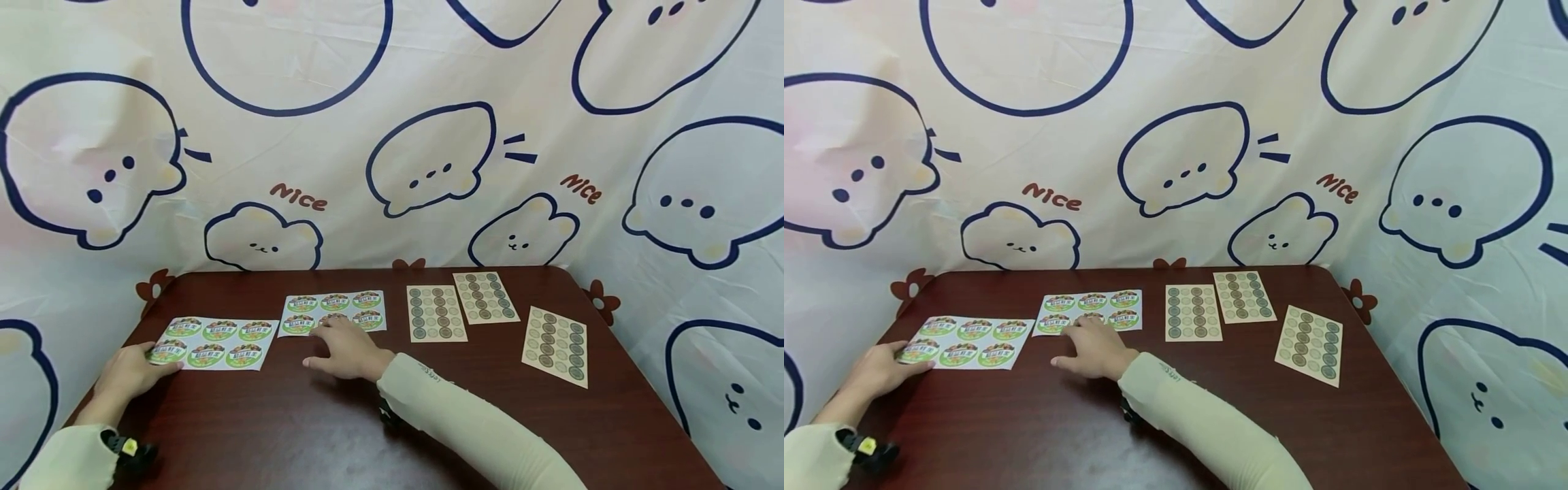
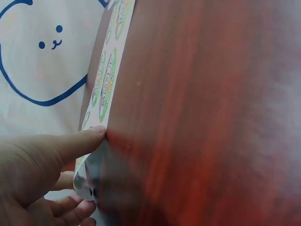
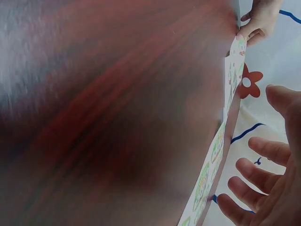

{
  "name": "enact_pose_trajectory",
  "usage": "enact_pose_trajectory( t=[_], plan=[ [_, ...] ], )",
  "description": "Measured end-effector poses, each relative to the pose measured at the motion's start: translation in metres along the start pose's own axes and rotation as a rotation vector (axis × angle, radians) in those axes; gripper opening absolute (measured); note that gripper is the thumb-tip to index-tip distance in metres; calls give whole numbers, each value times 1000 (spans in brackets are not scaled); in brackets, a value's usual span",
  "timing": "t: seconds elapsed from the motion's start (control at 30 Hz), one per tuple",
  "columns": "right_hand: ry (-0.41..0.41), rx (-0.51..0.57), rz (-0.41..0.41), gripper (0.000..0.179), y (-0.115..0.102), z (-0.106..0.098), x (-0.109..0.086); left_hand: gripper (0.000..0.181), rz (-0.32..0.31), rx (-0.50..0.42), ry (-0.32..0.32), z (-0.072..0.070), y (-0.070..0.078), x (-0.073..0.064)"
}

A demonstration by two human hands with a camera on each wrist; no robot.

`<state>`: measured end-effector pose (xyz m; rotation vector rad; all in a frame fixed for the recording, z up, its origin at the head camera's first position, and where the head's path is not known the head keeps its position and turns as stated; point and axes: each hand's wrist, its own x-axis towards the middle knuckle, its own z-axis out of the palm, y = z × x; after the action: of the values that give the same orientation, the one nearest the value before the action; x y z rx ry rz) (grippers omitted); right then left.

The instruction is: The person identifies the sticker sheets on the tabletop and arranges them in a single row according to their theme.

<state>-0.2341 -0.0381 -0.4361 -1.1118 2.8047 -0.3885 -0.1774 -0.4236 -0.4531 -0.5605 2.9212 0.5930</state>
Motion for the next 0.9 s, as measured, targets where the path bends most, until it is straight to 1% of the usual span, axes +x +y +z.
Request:
enact_pose_trajectory(
  t=[0.23, 0.53, 0.73, 0.9],
  plan=[
    [-17, 15, -3, 57, -6, 10, -4, 105, 17, 18, -30, 3, -7, -11],
    [-38, 15, -17, 57, -12, 17, -11, 113, 77, 66, -44, 4, -17, -20],
    [-44, 8, -25, 55, -13, 21, -15, 117, 68, 81, -96, 5, -18, -28],
    [-44, 1, -44, 55, -16, 23, -17, 118, 57, 96, -120, 6, -18, -35]
  ],
)
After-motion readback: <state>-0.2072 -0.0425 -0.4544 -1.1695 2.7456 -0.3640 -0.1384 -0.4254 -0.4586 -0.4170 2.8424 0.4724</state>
